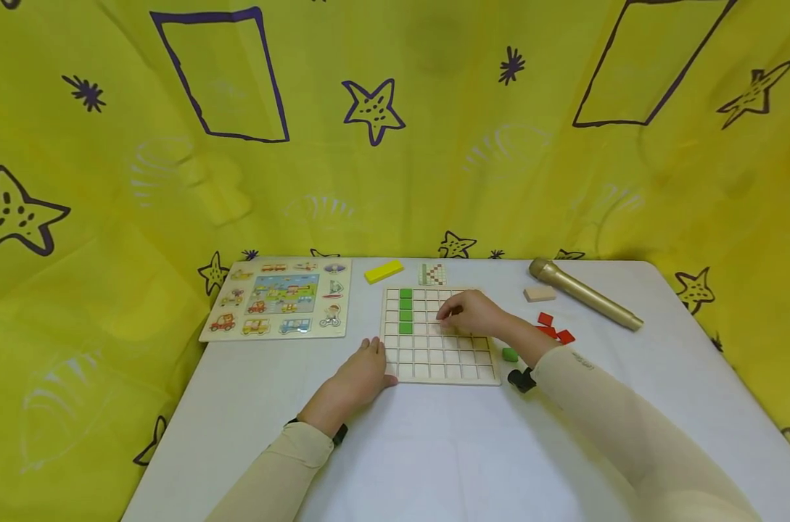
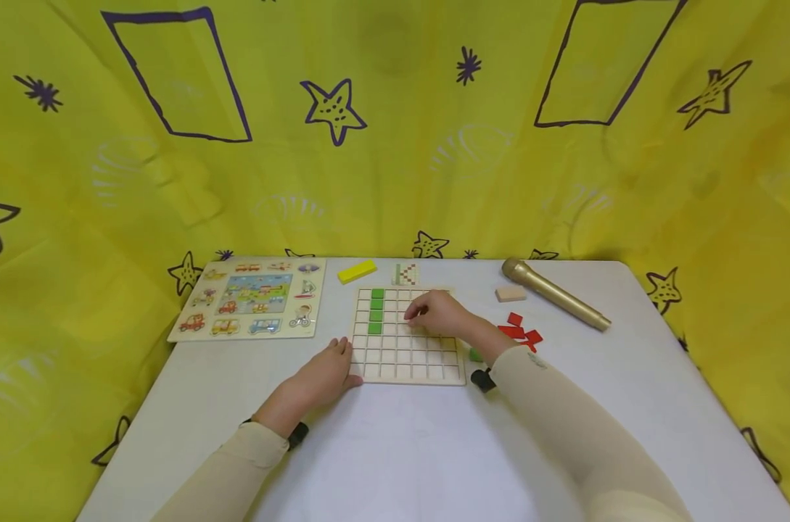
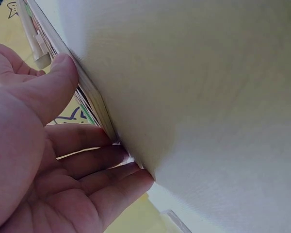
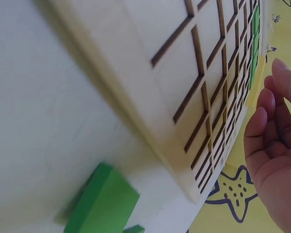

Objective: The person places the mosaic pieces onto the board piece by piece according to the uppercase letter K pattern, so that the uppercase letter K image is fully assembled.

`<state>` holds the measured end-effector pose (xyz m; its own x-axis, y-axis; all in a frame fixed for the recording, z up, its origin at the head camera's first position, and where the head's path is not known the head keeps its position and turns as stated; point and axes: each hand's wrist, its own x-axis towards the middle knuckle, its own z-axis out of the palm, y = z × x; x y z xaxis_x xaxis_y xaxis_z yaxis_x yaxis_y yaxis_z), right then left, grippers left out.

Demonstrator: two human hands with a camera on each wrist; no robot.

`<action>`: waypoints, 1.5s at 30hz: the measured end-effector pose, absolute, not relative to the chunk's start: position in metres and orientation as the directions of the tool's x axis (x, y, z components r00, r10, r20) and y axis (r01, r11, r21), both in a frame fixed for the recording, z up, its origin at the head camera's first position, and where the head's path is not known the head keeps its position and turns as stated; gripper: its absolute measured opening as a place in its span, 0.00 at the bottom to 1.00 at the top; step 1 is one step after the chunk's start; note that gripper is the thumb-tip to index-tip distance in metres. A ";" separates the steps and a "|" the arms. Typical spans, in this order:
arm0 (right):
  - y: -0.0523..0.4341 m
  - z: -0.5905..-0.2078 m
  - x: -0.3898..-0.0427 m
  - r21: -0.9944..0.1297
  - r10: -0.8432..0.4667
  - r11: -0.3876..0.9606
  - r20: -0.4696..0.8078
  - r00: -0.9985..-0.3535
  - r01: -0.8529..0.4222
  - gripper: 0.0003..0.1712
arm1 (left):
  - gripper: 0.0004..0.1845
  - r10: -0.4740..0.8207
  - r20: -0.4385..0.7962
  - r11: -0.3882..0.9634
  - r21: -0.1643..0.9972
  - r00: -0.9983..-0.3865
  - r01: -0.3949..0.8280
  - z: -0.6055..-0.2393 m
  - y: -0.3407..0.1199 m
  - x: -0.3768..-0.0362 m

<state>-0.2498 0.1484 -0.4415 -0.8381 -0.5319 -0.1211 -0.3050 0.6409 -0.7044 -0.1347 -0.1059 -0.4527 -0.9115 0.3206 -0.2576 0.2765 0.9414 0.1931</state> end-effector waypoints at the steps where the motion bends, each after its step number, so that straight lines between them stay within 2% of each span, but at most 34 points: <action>1: 0.150 -0.440 -0.248 -0.704 -0.530 0.642 -0.124 -0.839 -0.301 0.04 | 0.42 0.321 -0.257 0.942 0.189 -0.911 0.279 -0.453 -0.106 -0.135; 14: 0.181 -0.438 -0.230 -0.695 -0.478 0.673 -0.146 -0.866 -0.254 0.04 | 0.42 0.342 -0.239 0.935 0.182 -0.909 0.304 -0.454 -0.107 -0.135; 25: 0.203 -0.442 -0.218 -0.672 -0.450 0.693 -0.120 -0.885 -0.262 0.04 | 0.42 0.351 -0.239 0.932 0.186 -0.905 0.312 -0.454 -0.107 -0.136; 32: 0.217 -0.446 -0.213 -0.693 -0.424 0.690 -0.156 -0.892 -0.207 0.05 | 0.42 0.357 -0.234 0.930 0.186 -0.905 0.319 -0.453 -0.108 -0.135; 45: 0.234 -0.450 -0.203 -0.700 -0.406 0.689 -0.156 -0.901 -0.189 0.06 | 0.42 0.373 -0.229 0.925 0.166 -0.899 0.342 -0.454 -0.108 -0.136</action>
